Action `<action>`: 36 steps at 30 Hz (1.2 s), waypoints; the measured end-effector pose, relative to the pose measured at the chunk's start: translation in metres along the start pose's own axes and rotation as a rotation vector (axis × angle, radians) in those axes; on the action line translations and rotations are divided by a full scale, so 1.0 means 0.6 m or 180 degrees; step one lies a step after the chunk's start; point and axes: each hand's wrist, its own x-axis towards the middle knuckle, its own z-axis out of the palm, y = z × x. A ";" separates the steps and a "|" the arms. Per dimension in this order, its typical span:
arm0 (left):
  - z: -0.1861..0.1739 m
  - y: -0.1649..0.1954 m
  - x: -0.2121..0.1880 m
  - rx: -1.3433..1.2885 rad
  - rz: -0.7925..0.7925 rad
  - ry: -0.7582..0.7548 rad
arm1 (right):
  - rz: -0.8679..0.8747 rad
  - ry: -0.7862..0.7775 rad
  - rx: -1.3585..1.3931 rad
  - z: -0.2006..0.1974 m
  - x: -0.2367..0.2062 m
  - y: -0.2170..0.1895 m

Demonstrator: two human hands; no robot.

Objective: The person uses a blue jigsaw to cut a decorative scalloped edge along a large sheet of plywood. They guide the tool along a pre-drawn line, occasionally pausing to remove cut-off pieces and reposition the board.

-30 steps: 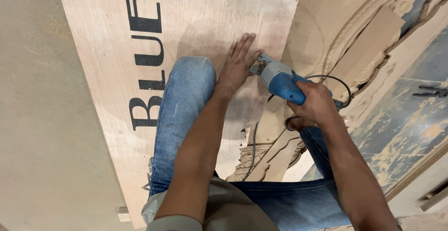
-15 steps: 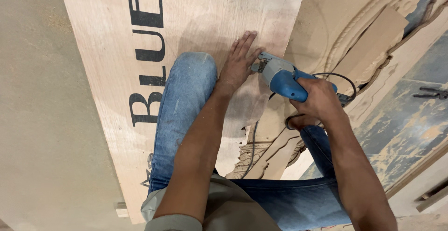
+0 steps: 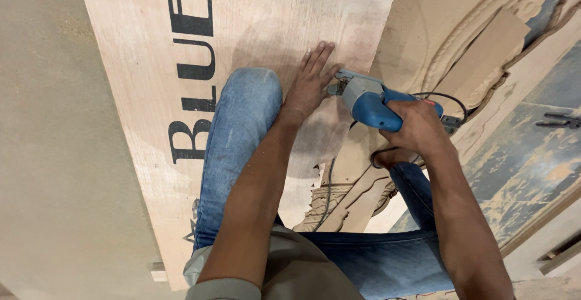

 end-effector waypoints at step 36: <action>-0.005 0.008 0.014 0.0143 0.0247 0.0137 | 0.0464 0.0285 0.0486 0.007 -0.030 -0.024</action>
